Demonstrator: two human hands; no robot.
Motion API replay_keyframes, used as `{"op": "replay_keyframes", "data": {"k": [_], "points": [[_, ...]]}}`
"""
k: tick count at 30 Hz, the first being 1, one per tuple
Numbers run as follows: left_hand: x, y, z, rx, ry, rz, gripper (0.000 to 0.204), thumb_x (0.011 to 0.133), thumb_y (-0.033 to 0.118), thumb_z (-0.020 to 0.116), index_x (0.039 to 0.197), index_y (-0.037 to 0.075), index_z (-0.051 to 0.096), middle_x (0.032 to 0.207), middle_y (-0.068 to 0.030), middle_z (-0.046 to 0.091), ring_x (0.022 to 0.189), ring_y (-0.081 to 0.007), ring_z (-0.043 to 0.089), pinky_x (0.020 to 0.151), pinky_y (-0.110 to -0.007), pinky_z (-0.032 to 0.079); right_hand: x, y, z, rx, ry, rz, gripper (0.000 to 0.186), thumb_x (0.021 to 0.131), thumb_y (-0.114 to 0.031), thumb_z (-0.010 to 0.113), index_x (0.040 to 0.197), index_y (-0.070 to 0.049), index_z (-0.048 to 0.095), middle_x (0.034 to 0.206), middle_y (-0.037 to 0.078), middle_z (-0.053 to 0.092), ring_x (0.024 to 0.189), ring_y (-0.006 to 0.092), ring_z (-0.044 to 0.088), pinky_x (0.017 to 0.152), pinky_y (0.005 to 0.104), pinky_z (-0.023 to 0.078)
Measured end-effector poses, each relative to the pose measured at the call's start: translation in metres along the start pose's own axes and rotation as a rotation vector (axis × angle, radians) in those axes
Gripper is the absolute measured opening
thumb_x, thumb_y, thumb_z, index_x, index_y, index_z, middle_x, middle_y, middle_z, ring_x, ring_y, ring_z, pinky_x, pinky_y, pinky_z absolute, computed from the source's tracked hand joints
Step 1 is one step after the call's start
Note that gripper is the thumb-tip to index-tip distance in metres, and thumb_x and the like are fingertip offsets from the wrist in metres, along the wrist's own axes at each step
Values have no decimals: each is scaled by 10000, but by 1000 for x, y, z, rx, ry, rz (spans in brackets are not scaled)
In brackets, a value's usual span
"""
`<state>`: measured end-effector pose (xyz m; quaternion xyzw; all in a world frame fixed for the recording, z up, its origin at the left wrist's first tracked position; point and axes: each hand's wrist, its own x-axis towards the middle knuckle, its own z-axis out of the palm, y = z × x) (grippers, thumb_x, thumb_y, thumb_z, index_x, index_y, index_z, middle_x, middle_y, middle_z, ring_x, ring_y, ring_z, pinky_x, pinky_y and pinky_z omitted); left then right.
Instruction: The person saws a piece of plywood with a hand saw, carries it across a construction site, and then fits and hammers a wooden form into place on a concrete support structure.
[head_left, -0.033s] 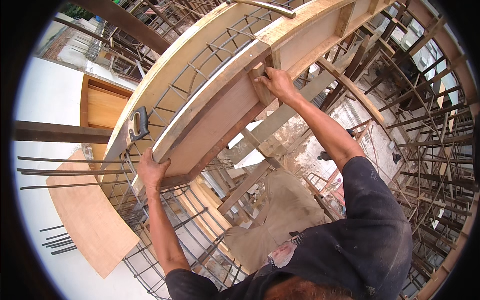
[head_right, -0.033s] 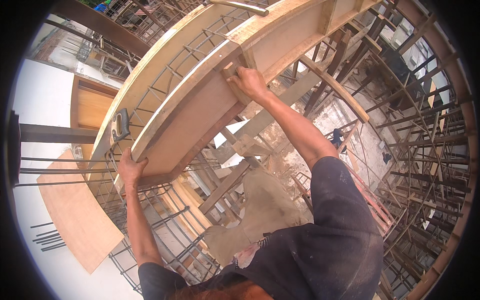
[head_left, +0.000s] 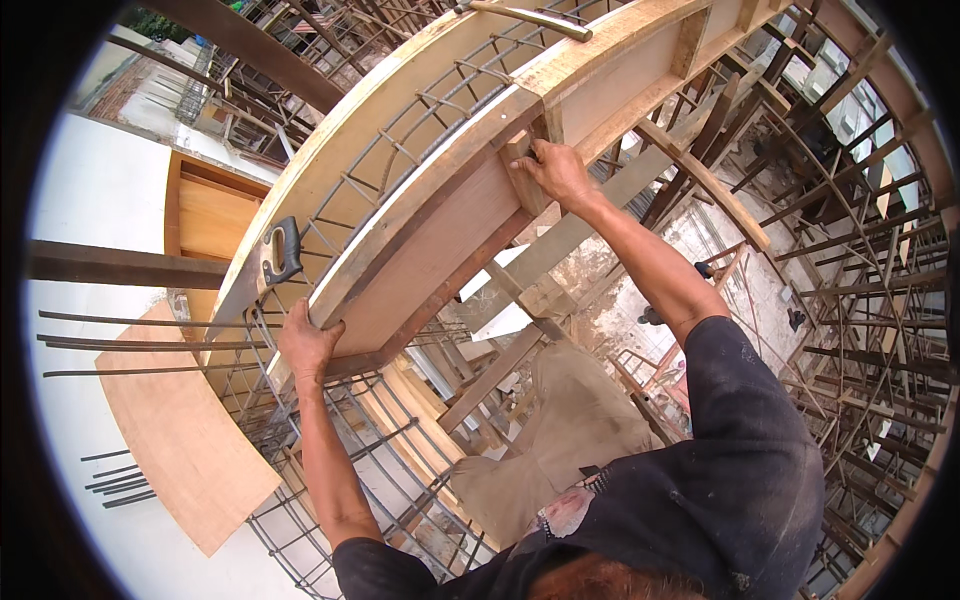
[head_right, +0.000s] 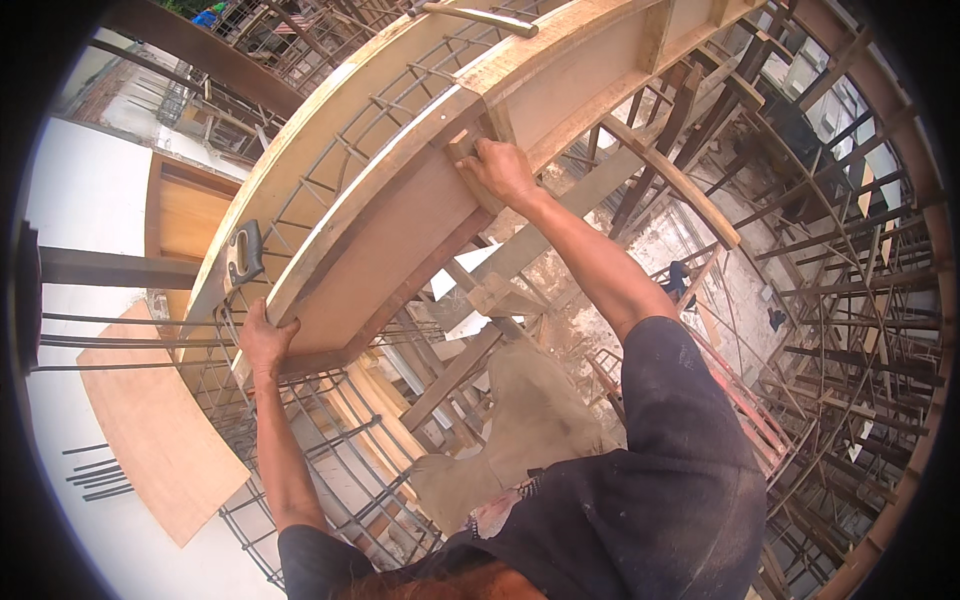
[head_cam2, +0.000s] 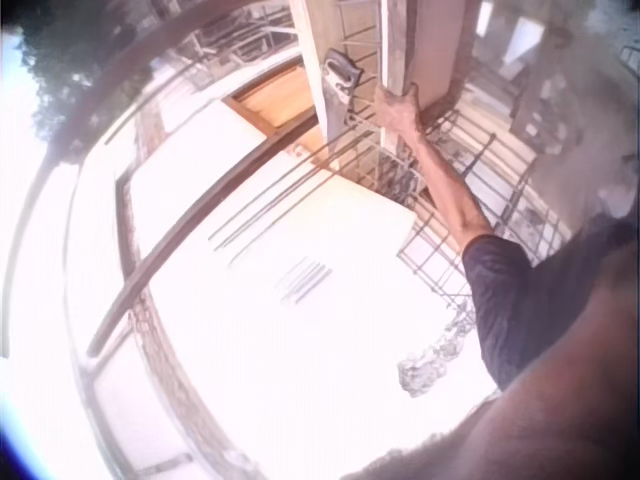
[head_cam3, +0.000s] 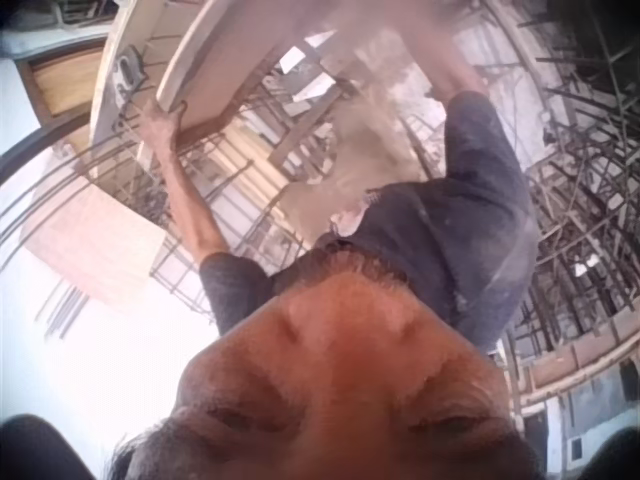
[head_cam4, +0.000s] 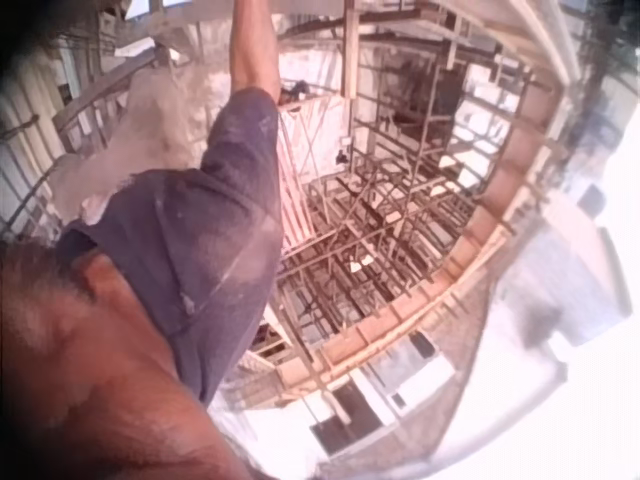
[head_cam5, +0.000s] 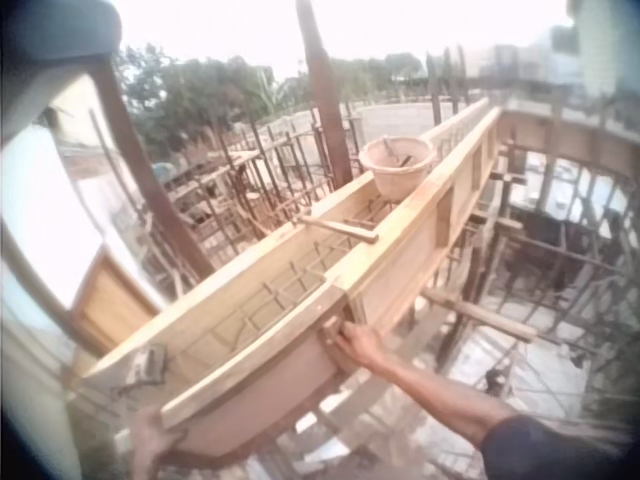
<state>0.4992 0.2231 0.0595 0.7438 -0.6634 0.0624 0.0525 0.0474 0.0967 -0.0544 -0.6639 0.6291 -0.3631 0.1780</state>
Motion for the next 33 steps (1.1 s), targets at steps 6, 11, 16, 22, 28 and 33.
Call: {"op": "replay_keyframes", "data": {"k": [6, 11, 16, 22, 28, 33], "points": [[2, -5, 1, 11, -70, -14, 653, 588, 346, 855, 1136, 65, 636, 1017, -169, 677, 967, -373, 655, 839, -457, 528, -4, -3, 0, 1, -32, 3, 417, 874, -390, 714, 855, 17, 622, 765, 242, 650, 810, 438, 654, 737, 508, 517], [6, -2, 4, 21, -31, 17, 538, 615, 324, 816, 1038, 66, 608, 965, -179, 682, 923, -398, 658, 793, -471, 512, -16, -5, 8, 99, 75, 52, 431, 865, -385, 730, 951, 26, 634, 973, 244, 660, 956, 418, 641, 826, 499, 495], [10, 3, 11, 1, 20, 102, 505, 658, 321, 798, 1033, 48, 600, 984, -201, 674, 927, -415, 649, 801, -480, 505, -45, 23, 26, 285, 308, 49, 448, 878, -354, 721, 1074, 41, 639, 1010, 218, 645, 995, 397, 619, 871, 462, 495], [12, -10, 9, 35, -26, 78, 608, 662, 361, 841, 1099, 20, 591, 1061, -213, 658, 1027, -426, 620, 878, -490, 497, -193, 31, 41, 576, 61, 332, 314, 913, -227, 669, 1110, 18, 655, 993, 196, 650, 973, 350, 649, 846, 428, 516], [10, -8, 12, 68, -53, 106, 602, 694, 404, 816, 1101, 32, 574, 1084, -210, 652, 1056, -428, 605, 899, -513, 480, -333, -10, 29, 372, -403, 405, 415, 908, -305, 677, 1219, -35, 626, 1207, 175, 564, 1185, 391, 515, 1011, 480, 412], [11, -7, 8, 166, -96, 49, 641, 713, 457, 793, 1160, 62, 558, 1160, -194, 630, 1151, -407, 564, 945, -551, 444, -364, -33, 30, 83, -686, 20, 452, 878, -364, 698, 1220, -72, 653, 1259, 150, 552, 1262, 366, 449, 1050, 527, 338]]}}
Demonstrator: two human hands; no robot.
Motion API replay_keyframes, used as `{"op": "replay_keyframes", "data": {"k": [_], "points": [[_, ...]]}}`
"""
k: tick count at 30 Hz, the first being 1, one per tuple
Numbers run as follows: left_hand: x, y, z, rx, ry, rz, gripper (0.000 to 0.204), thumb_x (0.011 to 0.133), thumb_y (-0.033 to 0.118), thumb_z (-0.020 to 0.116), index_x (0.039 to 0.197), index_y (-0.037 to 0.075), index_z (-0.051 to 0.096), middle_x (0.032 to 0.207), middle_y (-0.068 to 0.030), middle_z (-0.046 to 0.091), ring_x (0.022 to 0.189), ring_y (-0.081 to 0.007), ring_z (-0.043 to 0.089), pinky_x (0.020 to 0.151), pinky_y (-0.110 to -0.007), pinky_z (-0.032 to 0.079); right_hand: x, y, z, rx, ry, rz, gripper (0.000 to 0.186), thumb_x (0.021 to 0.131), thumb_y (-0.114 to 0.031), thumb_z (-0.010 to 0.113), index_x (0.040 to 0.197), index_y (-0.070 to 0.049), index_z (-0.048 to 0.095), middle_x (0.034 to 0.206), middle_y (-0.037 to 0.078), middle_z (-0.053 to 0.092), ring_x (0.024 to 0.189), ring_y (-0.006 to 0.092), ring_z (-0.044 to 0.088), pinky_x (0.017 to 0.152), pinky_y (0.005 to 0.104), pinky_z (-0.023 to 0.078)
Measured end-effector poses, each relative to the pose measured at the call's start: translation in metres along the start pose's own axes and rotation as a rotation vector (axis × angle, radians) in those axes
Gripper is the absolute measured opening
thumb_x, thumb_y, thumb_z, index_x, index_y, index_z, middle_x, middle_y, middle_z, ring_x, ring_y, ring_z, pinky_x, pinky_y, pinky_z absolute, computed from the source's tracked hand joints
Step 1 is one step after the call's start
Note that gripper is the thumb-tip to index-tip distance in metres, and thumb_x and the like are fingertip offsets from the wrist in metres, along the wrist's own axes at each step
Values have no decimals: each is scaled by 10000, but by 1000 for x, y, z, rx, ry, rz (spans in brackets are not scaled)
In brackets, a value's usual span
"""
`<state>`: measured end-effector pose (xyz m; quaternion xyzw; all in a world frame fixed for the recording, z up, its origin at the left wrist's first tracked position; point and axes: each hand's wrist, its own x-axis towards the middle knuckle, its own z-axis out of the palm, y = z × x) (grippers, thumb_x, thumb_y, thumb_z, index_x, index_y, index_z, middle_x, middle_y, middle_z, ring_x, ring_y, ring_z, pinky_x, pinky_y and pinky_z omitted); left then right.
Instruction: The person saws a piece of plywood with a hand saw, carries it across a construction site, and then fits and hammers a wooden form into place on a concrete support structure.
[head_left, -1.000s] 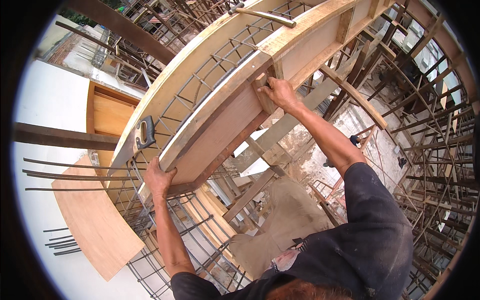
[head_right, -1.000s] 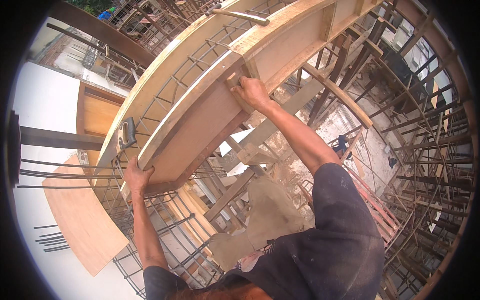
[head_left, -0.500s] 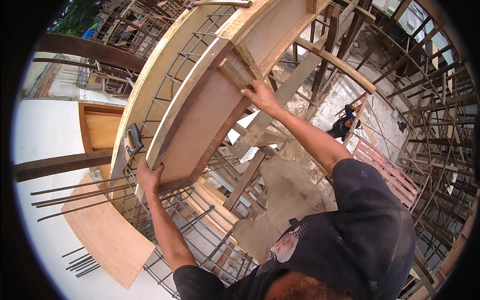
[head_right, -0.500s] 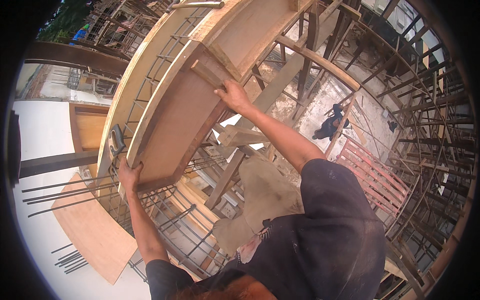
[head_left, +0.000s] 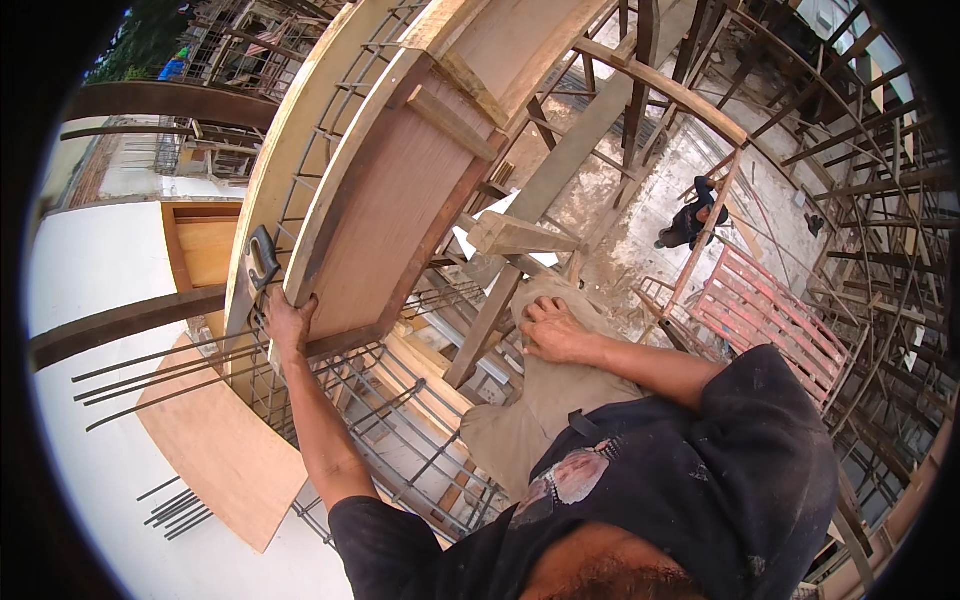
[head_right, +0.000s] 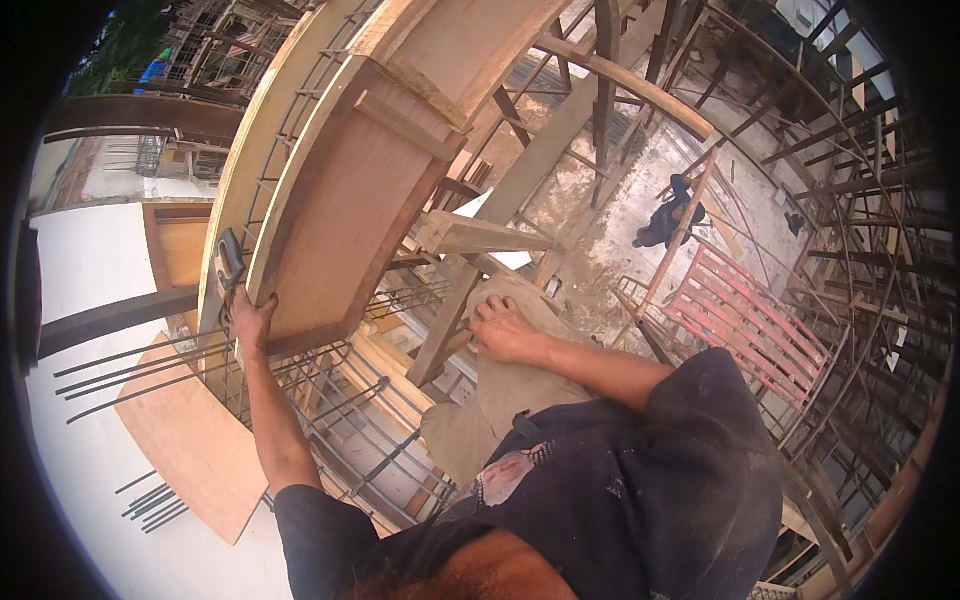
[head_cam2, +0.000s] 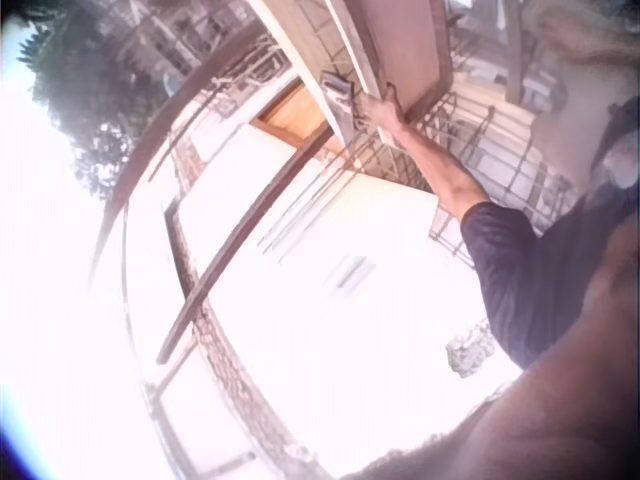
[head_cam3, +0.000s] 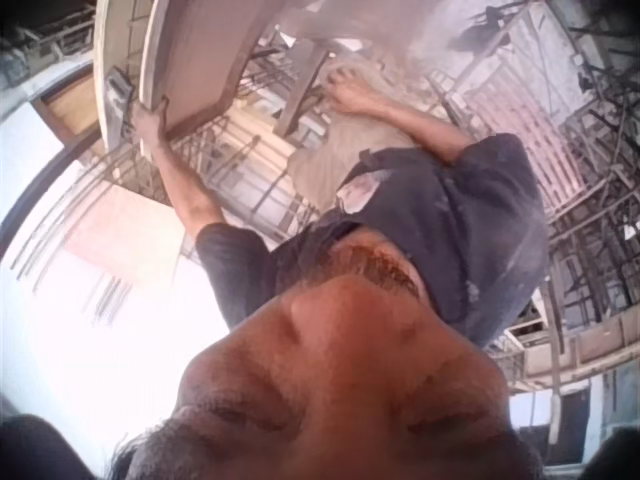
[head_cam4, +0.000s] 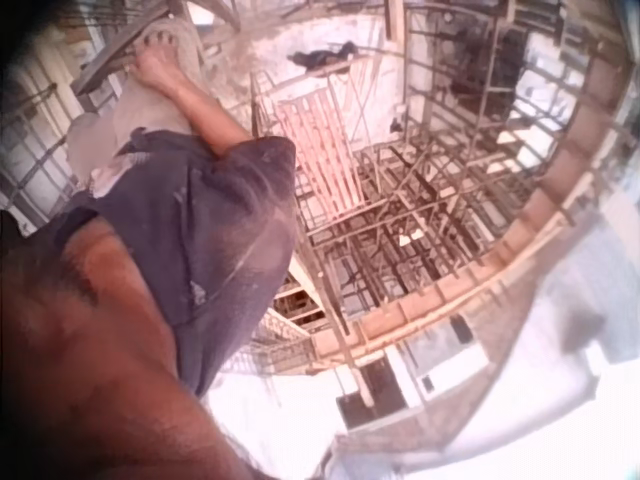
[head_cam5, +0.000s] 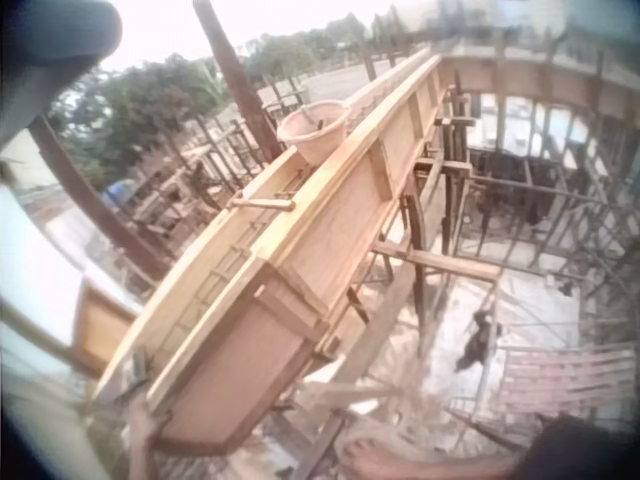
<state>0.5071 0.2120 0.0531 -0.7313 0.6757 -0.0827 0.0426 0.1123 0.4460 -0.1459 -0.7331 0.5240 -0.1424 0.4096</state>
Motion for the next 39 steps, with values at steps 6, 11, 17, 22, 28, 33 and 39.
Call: {"op": "replay_keyframes", "data": {"k": [6, 11, 17, 22, 28, 33, 39], "points": [[-2, 10, -7, 40, 6, -49, 690, 698, 477, 804, 1209, 90, 547, 1258, -157, 585, 1237, -380, 521, 975, -607, 413, 12, 3, -3, -48, -66, 57, 508, 881, -370, 700, 1264, -50, 602, 1314, 160, 521, 1269, 370, 435, 1054, 542, 344], [-15, 2, -13, -94, 68, 66, 927, 645, 480, 853, 1420, 152, 463, 1384, -139, 542, 1314, -362, 479, 1070, -624, 330, 43, 0, -39, 237, 430, -28, 566, 894, -302, 710, 1343, -16, 520, 1337, 223, 466, 1269, 423, 441, 1064, 530, 387], [-98, -10, -38, -85, 165, 38, 949, 728, 455, 814, 1528, 205, 370, 1510, -135, 428, 1412, -337, 385, 1132, -672, 227, 124, -19, -107, -110, 641, -45, 603, 923, -411, 654, 1358, -12, 530, 1357, 295, 487, 1271, 466, 463, 1064, 507, 409], [-254, -34, -34, -190, 20, -73, 917, 746, 427, 800, 1524, 202, 369, 1545, -133, 372, 1426, -361, 353, 1131, -691, 213, 166, -19, -113, -196, 237, 218, 632, 902, -520, 610, 1307, -35, 612, 1232, 262, 635, 1204, 432, 571, 1029, 473, 455], [-427, -49, -3, -489, -15, -464, 1037, 721, 463, 817, 1549, 117, 298, 1577, -254, 245, 1453, -484, 215, 1168, -606, 233, 181, -29, -101, -290, 374, 385, 558, 852, -497, 600, 1288, -153, 650, 1176, 224, 689, 1135, 408, 636, 983, 476, 495], [-446, -36, 14, -450, 85, -326, 937, 754, 316, 800, 1516, 39, 332, 1570, -297, 205, 1428, -515, 231, 1168, -576, 262, 186, -24, -98, -439, 407, 432, 479, 864, -448, 567, 1229, -165, 692, 1146, 236, 694, 1117, 421, 639, 973, 489, 498], [-442, -31, 9, -505, 54, -391, 749, 771, 213, 741, 1444, 44, 457, 1573, -247, 232, 1387, -495, 289, 1119, -568, 341, 193, 15, -106, -509, 387, 344, 531, 828, -457, 507, 1275, -226, 678, 1198, 247, 669, 1128, 422, 635, 999, 491, 480]]}}
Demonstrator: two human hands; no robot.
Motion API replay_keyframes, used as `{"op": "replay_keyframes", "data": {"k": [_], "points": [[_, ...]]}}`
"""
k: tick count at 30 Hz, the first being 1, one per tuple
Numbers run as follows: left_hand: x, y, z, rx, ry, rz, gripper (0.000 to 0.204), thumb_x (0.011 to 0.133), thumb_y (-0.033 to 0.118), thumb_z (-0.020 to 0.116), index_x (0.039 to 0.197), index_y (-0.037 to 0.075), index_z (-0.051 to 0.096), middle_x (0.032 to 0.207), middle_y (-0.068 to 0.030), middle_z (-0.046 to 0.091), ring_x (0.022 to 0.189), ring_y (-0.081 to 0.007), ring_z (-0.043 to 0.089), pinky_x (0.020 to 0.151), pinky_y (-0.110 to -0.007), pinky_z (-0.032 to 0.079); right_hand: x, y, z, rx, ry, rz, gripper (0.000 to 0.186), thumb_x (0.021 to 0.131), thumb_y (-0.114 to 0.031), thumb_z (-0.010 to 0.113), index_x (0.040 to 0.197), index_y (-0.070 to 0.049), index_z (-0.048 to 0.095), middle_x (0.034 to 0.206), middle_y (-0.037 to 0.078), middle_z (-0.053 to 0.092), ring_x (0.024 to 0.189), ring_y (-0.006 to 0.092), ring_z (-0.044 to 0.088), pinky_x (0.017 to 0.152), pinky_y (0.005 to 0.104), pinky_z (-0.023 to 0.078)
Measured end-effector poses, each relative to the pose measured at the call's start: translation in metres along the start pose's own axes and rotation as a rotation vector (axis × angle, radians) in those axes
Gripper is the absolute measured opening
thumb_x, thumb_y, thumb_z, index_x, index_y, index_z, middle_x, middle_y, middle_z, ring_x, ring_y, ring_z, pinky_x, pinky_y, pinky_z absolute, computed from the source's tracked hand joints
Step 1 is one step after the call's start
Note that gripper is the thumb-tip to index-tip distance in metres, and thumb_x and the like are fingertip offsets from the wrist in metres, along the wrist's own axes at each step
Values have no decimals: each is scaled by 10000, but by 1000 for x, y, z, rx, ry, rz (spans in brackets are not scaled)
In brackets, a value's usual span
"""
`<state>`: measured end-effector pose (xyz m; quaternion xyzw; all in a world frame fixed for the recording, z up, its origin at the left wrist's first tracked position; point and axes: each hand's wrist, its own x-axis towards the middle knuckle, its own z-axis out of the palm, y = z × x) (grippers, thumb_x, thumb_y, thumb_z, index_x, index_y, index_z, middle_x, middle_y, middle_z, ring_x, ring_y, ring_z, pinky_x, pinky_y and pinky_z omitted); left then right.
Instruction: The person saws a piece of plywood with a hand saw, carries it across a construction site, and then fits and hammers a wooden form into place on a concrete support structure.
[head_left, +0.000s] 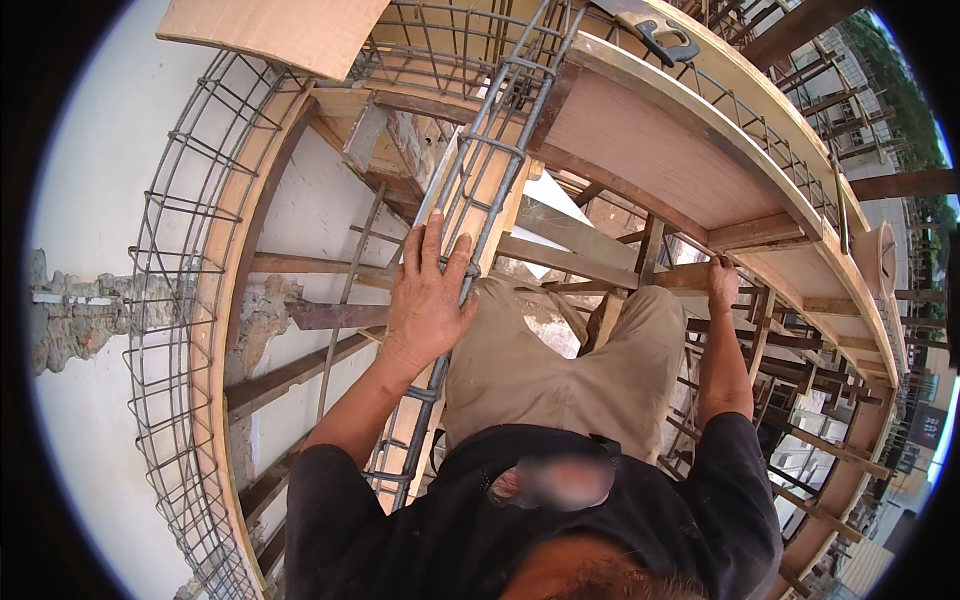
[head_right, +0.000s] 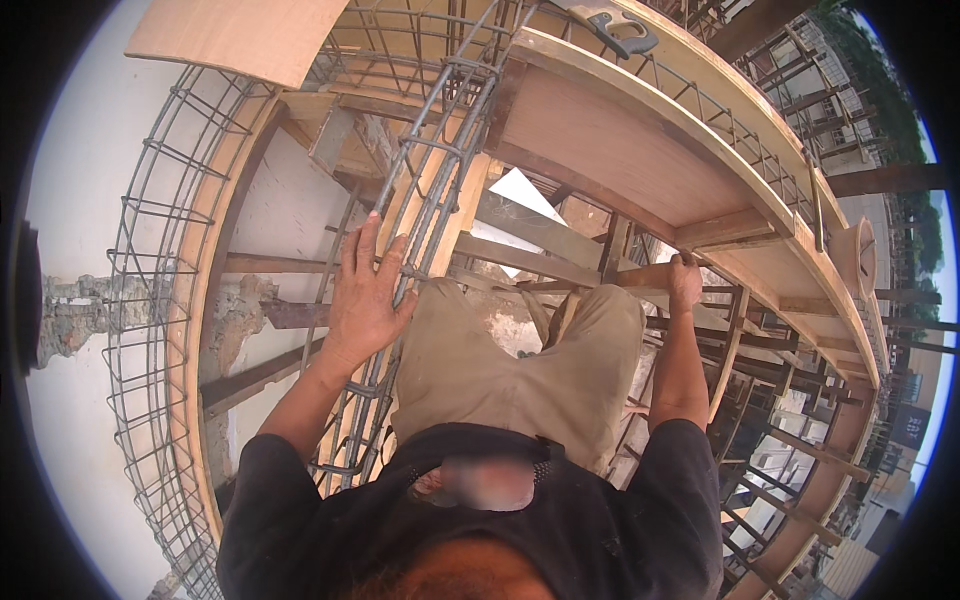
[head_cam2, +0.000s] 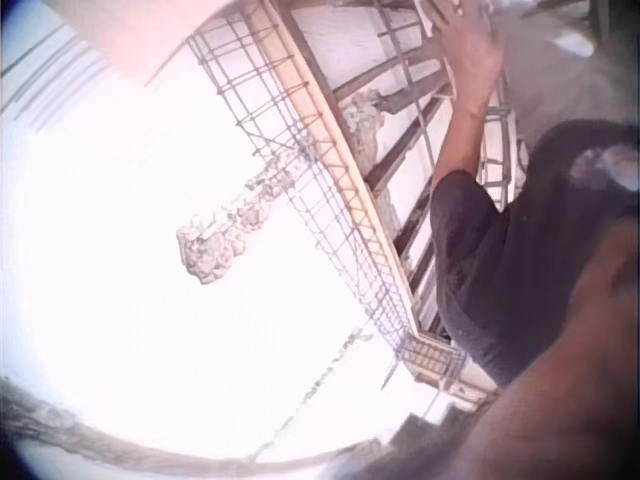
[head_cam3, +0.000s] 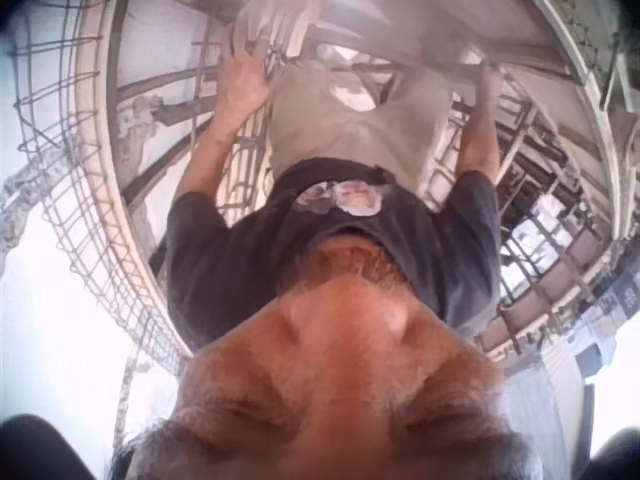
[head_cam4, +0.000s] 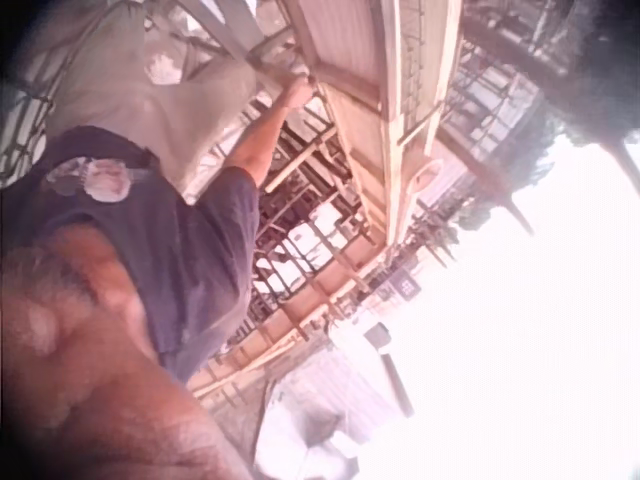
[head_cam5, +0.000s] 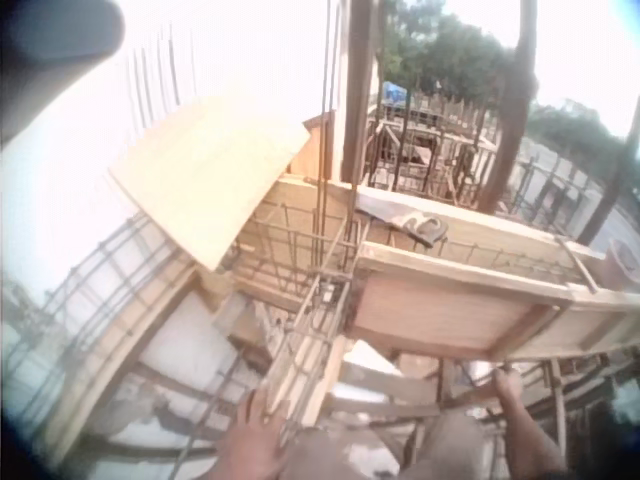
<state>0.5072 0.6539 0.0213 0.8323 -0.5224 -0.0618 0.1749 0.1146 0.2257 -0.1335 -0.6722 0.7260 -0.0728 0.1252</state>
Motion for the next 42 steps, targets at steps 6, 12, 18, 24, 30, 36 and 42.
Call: {"op": "replay_keyframes", "data": {"k": [6, 12, 18, 24, 30, 36, 42], "points": [[0, -3, 3, -3, 35, 22, 606, 754, 195, 737, 1310, 40, 550, 1569, -240, 242, 1371, -495, 314, 1077, -565, 397, 1, -4, 1, -110, -19, -86, 594, 888, -498, 410, 1236, -96, 676, 1174, 301, 651, 1138, 475, 599, 973, 539, 464], [5, 5, 4, 26, 42, -14, 533, 748, 186, 733, 1240, 57, 573, 1569, -225, 259, 1379, -489, 321, 1070, -547, 424, 10, -21, -17, -332, -153, -148, 564, 915, -468, 395, 1185, -76, 697, 1115, 308, 665, 1090, 482, 624, 985, 528, 476], [4, 10, 4, 114, 71, -47, 456, 714, 172, 747, 1137, 72, 609, 1584, -190, 265, 1369, -466, 351, 1027, -524, 462, -10, -39, -26, -170, -190, -199, 438, 903, -416, 453, 1159, -190, 727, 1091, 238, 703, 1068, 431, 656, 946, 509, 504], [6, 16, 3, 154, 102, -39, 444, 694, 144, 736, 1116, 78, 616, 1570, -189, 311, 1374, -449, 363, 1035, -514, 450, -15, -34, -29, -106, -197, -205, 456, 916, -468, 470, 1191, -200, 716, 1070, 229, 711, 1041, 436, 665, 932, 506, 507], [9, 25, 0, 157, 73, -66, 430, 693, 150, 735, 1102, 81, 619, 1567, -198, 318, 1379, -449, 360, 1076, -506, 411, -14, -38, -37, -85, -233, -182, 439, 915, -464, 477, 1170, -207, 725, 1041, 210, 725, 1012, 424, 683, 915, 500, 517], [8, 22, 1, 195, 11, -80, 421, 716, 183, 729, 1101, 61, 612, 1574, -209, 302, 1396, -446, 347, 1113, -500, 370, -15, -36, -37, -18, -252, -211, 442, 921, -471, 486, 1162, -185, 722, 1051, 226, 716, 1017, 429, 675, 905, 510, 513], [21, 26, 0, 143, -28, -40, 435, 725, 200, 728, 1106, 35, 599, 1579, -233, 285, 1408, -465, 323, 1118, -500, 361, -15, -36, -44, 0, -210, -150, 421, 910, -423, 515, 1120, -126, 729, 1023, 198, 733, 975, 389, 699, 871, 492, 525]]}}
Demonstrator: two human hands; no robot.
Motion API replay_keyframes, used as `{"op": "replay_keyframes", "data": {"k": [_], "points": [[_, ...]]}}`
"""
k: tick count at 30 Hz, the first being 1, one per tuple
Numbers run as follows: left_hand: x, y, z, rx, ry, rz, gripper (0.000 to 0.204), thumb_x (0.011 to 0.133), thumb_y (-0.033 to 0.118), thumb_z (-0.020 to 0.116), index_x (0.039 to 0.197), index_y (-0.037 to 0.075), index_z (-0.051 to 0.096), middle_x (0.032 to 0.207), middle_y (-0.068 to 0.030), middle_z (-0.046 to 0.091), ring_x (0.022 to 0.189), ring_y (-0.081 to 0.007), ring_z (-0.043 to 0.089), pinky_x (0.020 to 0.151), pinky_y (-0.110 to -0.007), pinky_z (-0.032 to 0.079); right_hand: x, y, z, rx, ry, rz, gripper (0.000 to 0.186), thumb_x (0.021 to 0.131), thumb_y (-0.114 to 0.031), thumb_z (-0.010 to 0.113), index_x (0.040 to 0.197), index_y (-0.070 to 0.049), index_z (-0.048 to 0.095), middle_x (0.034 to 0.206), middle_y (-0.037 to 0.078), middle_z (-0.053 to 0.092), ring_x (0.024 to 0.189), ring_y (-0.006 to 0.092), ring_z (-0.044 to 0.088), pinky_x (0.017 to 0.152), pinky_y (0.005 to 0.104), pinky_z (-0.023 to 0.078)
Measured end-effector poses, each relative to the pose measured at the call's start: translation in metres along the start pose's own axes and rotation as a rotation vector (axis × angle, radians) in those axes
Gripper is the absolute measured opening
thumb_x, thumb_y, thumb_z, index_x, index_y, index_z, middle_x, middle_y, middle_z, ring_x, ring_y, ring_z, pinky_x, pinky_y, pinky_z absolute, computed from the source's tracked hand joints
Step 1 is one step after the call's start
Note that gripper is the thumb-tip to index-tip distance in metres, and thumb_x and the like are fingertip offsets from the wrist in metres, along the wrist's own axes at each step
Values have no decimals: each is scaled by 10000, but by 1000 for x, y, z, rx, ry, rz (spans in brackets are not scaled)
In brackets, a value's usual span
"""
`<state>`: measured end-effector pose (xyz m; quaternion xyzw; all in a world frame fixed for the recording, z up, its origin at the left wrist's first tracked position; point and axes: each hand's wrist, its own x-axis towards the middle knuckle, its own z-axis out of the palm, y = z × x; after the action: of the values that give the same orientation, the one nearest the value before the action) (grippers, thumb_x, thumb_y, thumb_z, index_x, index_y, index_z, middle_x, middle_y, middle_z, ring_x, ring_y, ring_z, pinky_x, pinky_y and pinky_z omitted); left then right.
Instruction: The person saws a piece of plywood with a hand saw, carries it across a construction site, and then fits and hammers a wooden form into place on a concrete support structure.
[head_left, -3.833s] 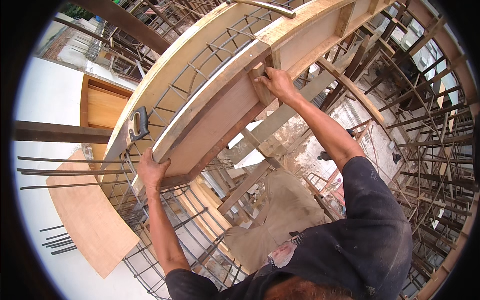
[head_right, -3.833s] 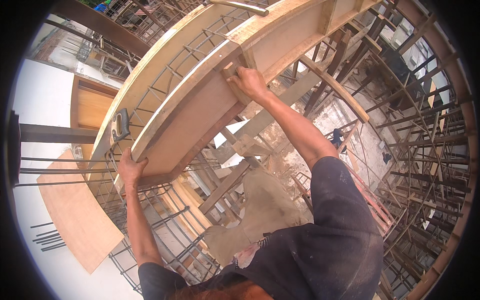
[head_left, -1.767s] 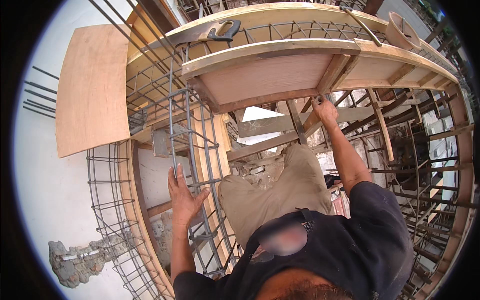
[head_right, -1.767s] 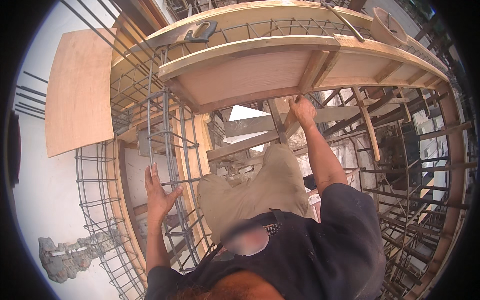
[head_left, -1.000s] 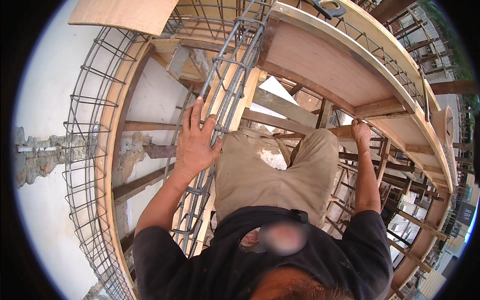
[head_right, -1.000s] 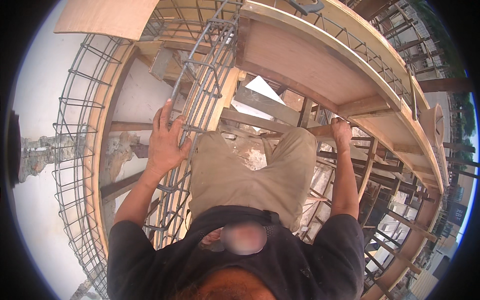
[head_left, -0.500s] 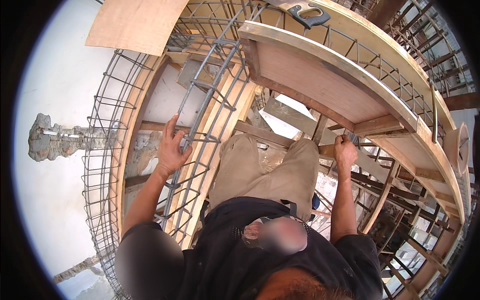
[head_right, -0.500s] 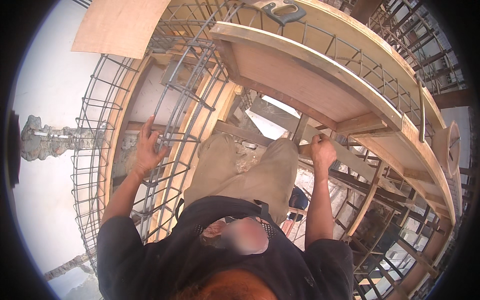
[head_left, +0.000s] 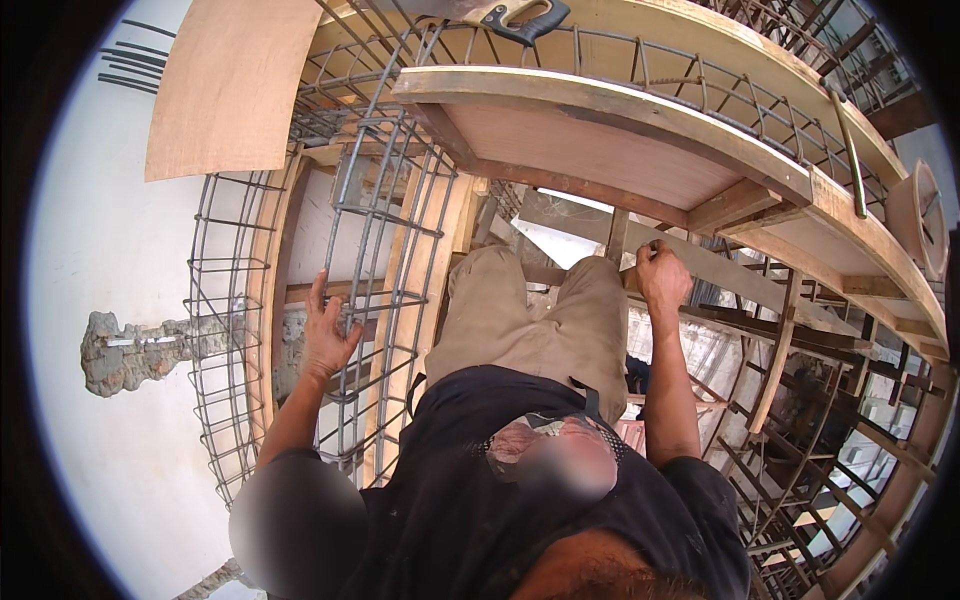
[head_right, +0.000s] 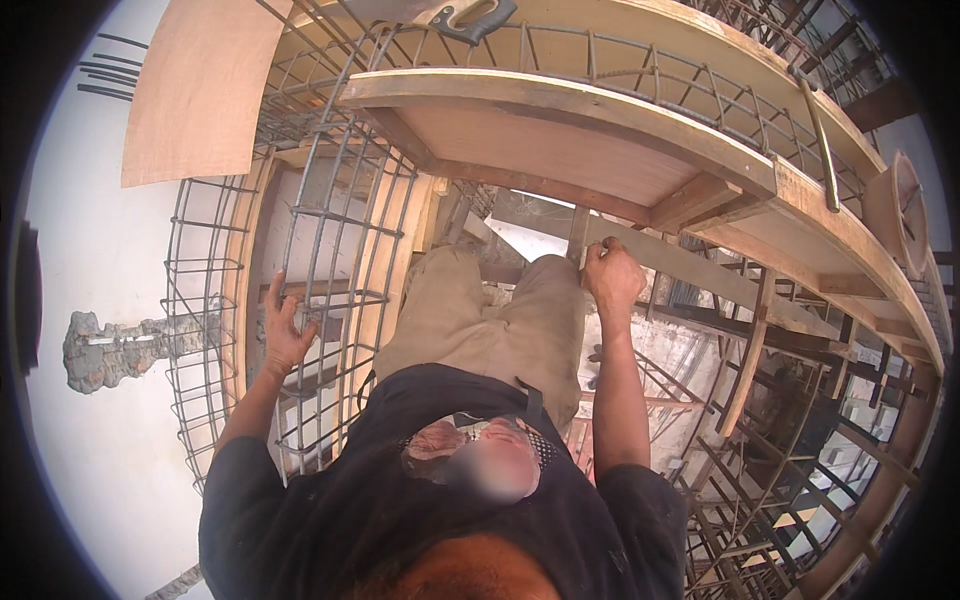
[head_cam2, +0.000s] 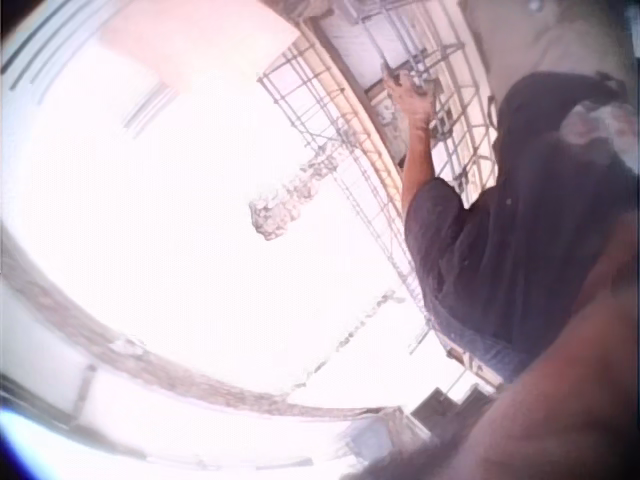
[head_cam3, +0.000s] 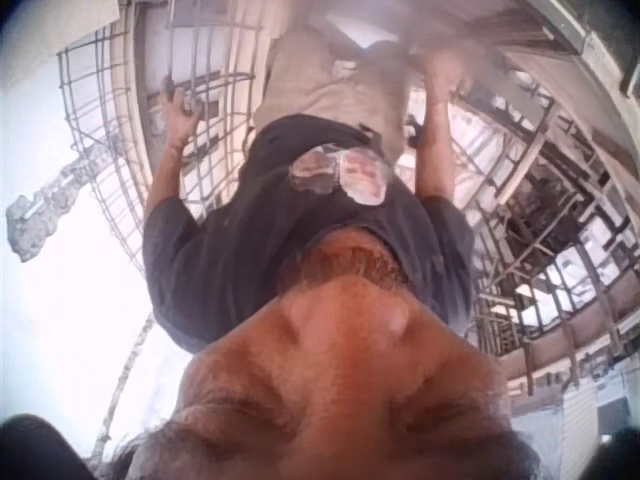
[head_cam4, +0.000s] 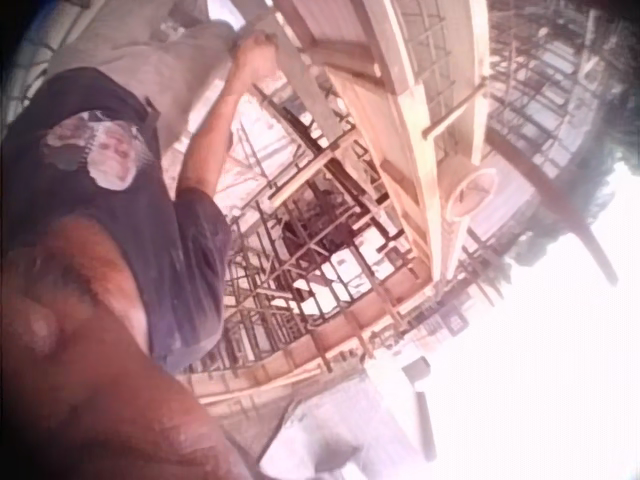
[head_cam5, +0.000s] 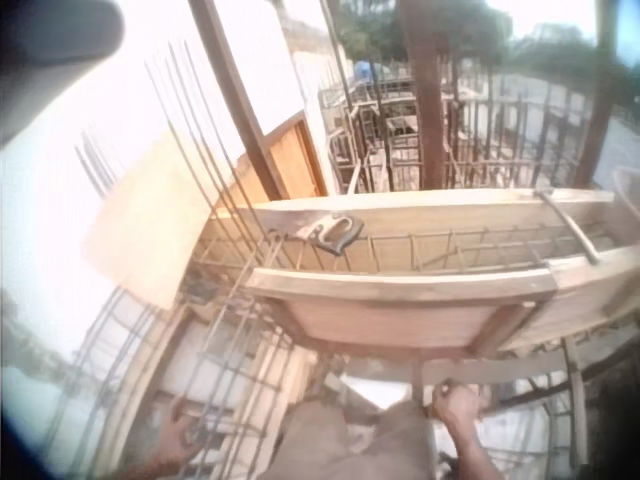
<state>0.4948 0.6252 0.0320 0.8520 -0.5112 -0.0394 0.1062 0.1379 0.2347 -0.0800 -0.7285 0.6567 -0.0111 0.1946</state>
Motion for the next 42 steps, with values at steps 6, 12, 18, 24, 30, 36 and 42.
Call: {"op": "replay_keyframes", "data": {"k": [6, 12, 18, 24, 30, 36, 42], "points": [[-15, -17, 7, 91, 41, 38, 455, 729, 184, 724, 1133, 30, 580, 1546, -237, 323, 1391, -467, 336, 1119, -516, 340, 2, 8, 21, 143, 63, -122, 440, 912, -444, 553, 1150, -110, 713, 969, 174, 735, 934, 373, 696, 871, 462, 526], [81, 104, 22, -277, 231, -30, 580, 848, 348, 722, 1275, 5, 530, 1365, -227, 475, 1316, -398, 444, 1086, -515, 376, 21, 31, 1, 897, 287, -139, 570, 919, -318, 686, 1375, -17, 525, 1102, 161, 675, 989, 250, 680, 873, 383, 546], [264, 250, 88, -2023, -245, -611, 1088, 799, 627, 754, 1535, 21, 231, 1438, -239, 431, 1331, -379, 468, 1087, -575, 410, 45, 31, -62, 1472, 422, -9, 575, 1006, -273, 606, 1465, -31, 358, 1082, 141, 600, 900, 193, 664, 770, 336, 567], [343, 305, 114, -2122, 140, -667, 888, 838, 509, 779, 1486, 84, 345, 1451, -160, 428, 1321, -351, 458, 1075, -571, 448, 24, 83, -38, 1578, 205, 196, 492, 1009, -268, 598, 1383, -3, 420, 1023, 135, 603, 793, 195, 663, 730, 338, 573], [314, 289, 114, -2195, 118, -694, 745, 837, 418, 804, 1421, 122, 447, 1408, -123, 471, 1289, -316, 476, 1046, -524, 485, 22, 111, 9, 1847, 133, 389, 547, 1020, -363, 576, 1368, 15, 388, 1129, 181, 559, 904, 268, 663, 795, 393, 588], [288, 328, 72, -2139, 112, -713, 738, 831, 399, 811, 1405, 112, 449, 1374, -133, 493, 1251, -311, 496, 1044, -522, 490, 67, 159, 77, 1850, 106, 454, 938, 941, -596, 588, 1567, -58, 142, 1538, 240, 318, 1357, 378, 436, 1075, 493, 445], [259, 331, 1, -2136, 144, -575, 718, 849, 455, 786, 1391, 121, 453, 1371, -122, 505, 1255, -302, 515, 1023, -522, 513, 35, 150, 115, 2295, 105, 269, 1201, 800, -675, 698, 1602, -184, -48, 1651, 155, 172, 1506, 345, 225, 1183, 562, 279]]}}
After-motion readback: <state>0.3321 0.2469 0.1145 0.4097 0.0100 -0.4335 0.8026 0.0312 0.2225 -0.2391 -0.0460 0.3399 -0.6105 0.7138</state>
